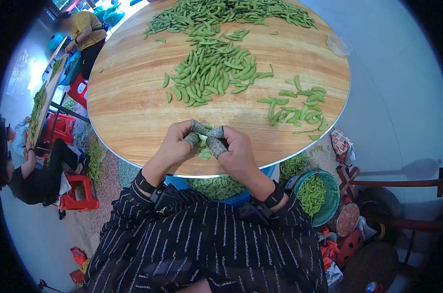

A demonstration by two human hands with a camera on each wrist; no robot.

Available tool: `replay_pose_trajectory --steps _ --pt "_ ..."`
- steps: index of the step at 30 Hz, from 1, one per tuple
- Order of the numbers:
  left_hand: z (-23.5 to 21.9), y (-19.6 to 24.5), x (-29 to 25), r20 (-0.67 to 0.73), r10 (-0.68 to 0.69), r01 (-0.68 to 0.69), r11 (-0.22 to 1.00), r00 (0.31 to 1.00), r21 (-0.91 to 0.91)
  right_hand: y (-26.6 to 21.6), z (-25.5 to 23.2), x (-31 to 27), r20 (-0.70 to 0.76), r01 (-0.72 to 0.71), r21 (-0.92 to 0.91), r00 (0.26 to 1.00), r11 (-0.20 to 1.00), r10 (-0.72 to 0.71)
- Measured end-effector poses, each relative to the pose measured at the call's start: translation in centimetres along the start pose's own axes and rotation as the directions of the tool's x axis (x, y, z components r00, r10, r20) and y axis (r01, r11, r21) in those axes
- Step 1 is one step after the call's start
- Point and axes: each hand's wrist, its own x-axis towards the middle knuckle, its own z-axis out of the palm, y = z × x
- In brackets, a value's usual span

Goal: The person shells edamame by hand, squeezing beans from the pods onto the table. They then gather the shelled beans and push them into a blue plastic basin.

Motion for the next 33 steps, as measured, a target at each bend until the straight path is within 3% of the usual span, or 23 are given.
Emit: replay_pose_trajectory --steps 6,10,13,15,18,21,28,30,31,33 --pt "-0.1 -0.3 0.0 0.026 0.085 -0.086 0.994 0.996 0.065 -0.1 -0.1 -0.2 -0.001 0.002 0.033 1.0 0.999 -0.002" --pt "-0.7 0.1 -0.1 0.092 0.053 -0.055 0.998 0.994 0.019 0.0 -0.4 -0.3 0.008 0.003 0.003 1.0 1.0 -0.003" --pt "-0.9 0.3 -0.4 0.123 -0.008 0.019 0.996 0.992 -0.089 -0.1 -0.5 -0.2 0.044 -0.061 0.145 0.997 0.988 0.055" --pt "-1.0 0.5 -0.7 0.156 -0.014 0.053 0.966 0.988 -0.252 -0.8 -0.6 -0.1 0.11 -0.184 0.268 0.981 0.946 0.16" --pt "-1.4 0.4 -0.7 0.196 0.022 0.035 0.959 0.98 -0.282 -0.7 -0.7 -0.1 0.135 -0.264 0.37 0.964 0.891 0.229" --pt "-1.5 0.5 -0.9 0.214 -0.011 0.092 0.923 0.977 -0.372 -0.8 -1.1 -0.1 0.148 -0.277 0.366 0.96 0.888 0.239" --pt "-1.6 1.3 -0.9 0.171 0.012 0.066 0.893 0.985 -0.445 -0.8 -1.6 0.5 0.089 -0.2 0.342 0.98 0.918 0.18" --pt "-1.7 2.3 -1.2 0.003 -0.044 0.043 0.958 0.999 -0.284 -1.3 -1.6 0.6 0.026 -0.152 0.261 0.988 0.953 0.15" --pt "-1.6 2.0 -1.0 0.002 -0.044 0.043 0.958 0.999 -0.282 -1.6 -1.5 0.6 0.027 -0.151 0.262 0.988 0.953 0.149" --pt "-1.3 0.8 -0.6 -0.004 0.166 -0.166 0.986 0.986 0.015 -1.9 -0.9 0.5 0.017 -0.178 0.234 0.984 0.956 0.179"
